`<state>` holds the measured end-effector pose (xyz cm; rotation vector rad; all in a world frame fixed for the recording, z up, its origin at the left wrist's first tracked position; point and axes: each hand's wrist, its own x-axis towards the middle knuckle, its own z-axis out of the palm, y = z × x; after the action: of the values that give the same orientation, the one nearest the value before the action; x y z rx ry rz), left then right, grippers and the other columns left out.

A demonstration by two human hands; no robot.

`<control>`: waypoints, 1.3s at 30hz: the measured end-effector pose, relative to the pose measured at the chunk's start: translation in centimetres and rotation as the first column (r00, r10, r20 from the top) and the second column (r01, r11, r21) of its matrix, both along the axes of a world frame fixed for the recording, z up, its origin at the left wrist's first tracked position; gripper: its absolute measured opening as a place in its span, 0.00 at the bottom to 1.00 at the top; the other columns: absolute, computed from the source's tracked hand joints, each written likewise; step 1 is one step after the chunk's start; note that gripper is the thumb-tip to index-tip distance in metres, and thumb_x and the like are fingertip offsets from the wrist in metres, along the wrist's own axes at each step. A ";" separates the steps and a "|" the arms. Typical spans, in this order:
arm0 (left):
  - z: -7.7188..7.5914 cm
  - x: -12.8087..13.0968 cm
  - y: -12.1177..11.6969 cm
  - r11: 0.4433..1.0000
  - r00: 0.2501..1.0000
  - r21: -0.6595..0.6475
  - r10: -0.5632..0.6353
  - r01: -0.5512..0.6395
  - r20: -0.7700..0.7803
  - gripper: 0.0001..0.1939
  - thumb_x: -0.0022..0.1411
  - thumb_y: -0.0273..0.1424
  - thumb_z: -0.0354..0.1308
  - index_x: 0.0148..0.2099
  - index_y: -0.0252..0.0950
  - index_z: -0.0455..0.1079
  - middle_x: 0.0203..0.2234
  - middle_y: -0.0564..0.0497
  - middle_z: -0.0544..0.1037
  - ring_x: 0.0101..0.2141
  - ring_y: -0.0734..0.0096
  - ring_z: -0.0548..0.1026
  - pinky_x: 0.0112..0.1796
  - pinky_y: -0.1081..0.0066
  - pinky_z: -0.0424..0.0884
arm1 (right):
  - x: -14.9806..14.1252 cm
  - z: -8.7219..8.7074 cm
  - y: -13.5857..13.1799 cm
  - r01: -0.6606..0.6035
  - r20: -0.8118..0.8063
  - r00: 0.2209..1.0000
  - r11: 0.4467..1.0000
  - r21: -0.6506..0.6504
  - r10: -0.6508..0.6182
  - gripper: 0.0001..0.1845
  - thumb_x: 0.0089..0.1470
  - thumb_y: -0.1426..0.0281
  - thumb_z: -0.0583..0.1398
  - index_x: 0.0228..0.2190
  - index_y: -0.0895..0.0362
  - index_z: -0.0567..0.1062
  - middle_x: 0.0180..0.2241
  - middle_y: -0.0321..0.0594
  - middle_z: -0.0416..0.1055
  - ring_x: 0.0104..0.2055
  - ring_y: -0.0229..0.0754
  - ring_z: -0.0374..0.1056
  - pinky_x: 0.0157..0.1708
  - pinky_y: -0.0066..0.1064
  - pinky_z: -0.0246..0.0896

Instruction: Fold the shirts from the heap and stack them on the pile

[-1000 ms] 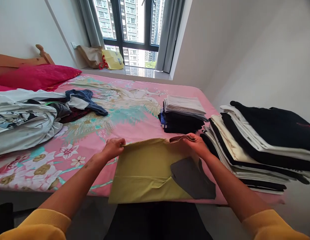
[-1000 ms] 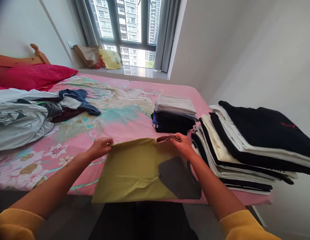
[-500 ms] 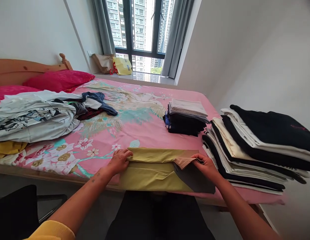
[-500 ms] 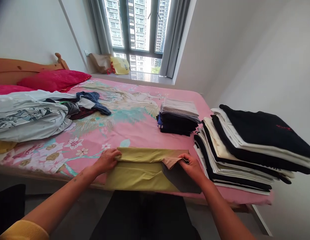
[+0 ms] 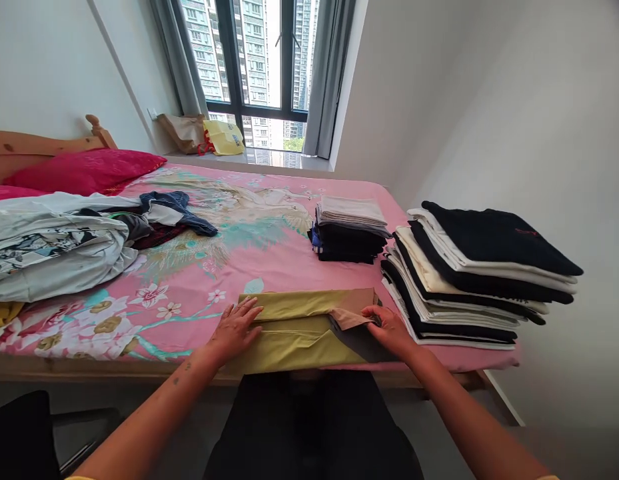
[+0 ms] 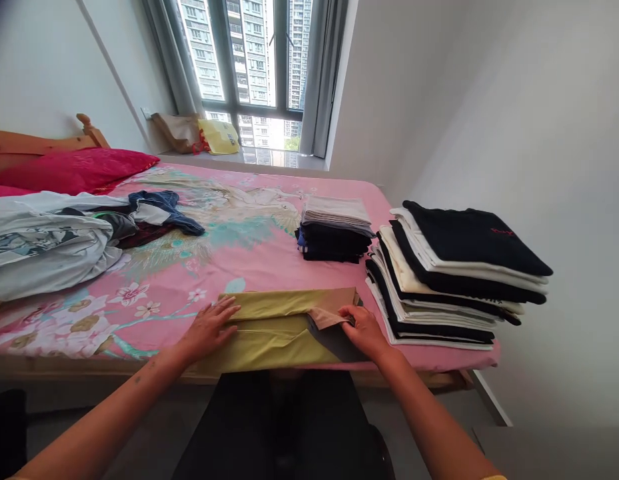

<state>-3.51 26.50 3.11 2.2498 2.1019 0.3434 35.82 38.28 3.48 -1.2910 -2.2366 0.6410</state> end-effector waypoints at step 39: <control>2.8 20.1 16.1 0.975 0.588 -0.207 0.119 0.084 0.800 0.11 0.49 0.33 0.49 0.28 0.35 0.72 0.19 0.54 0.73 0.21 0.74 0.69 0.23 0.75 0.62 | 0.6 -1.3 -1.8 -0.328 0.199 0.933 0.937 0.118 0.301 0.24 0.61 0.63 0.48 0.56 0.58 0.62 0.59 0.45 0.57 0.64 0.46 0.45 0.62 0.45 0.36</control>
<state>16.58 42.56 5.96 1.4683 1.5367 0.8863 36.44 36.51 2.15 -0.9553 -2.6152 0.4708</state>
